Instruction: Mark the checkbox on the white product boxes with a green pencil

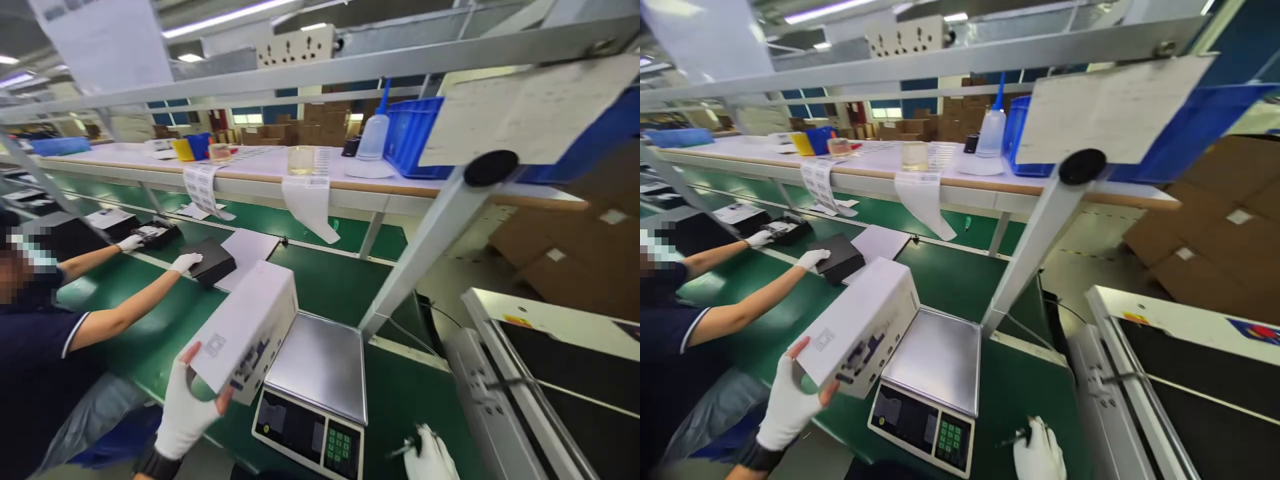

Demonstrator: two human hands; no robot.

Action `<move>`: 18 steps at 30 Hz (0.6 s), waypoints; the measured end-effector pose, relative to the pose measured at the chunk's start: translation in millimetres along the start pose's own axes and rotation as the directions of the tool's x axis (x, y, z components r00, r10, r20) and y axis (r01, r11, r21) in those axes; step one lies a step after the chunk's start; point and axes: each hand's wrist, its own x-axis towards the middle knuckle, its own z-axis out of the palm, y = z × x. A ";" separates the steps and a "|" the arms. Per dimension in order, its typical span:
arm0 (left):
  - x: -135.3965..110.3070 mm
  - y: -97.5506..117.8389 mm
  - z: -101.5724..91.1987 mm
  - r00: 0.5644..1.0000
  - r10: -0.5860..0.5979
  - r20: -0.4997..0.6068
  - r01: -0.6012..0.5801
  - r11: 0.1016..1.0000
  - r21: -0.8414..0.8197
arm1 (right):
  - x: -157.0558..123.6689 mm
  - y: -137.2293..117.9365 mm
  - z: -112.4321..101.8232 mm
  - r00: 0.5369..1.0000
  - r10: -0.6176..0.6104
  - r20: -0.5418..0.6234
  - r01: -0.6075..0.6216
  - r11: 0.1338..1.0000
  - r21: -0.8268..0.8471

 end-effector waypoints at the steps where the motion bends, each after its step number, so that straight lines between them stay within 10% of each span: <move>1: -9.9 8.3 2.6 0.995 0.063 0.073 -0.068 0.995 0.068 | 0.6 -2.4 2.2 1.000 0.007 0.001 -0.007 1.000 -0.013; 5: -41.4 50.2 34.3 0.969 0.137 0.206 -0.177 0.965 0.193 | -2.6 -14.2 2.2 1.000 0.024 0.013 -0.023 0.999 -0.049; 9: -47.7 66.9 63.4 0.946 0.016 0.324 0.009 0.997 -0.076 | -6.3 -17.2 -2.1 0.997 0.048 0.056 -0.050 0.998 0.037; 13: -36.0 13.8 71.1 0.882 -0.316 0.350 0.384 0.912 -0.145 | -7.1 -13.6 -1.3 0.992 0.081 0.100 -0.092 0.989 0.120; 18: -52.1 -81.5 61.3 0.815 -0.506 0.282 0.439 0.857 0.269 | -8.2 -14.8 -4.3 0.981 0.142 0.134 -0.167 0.966 0.200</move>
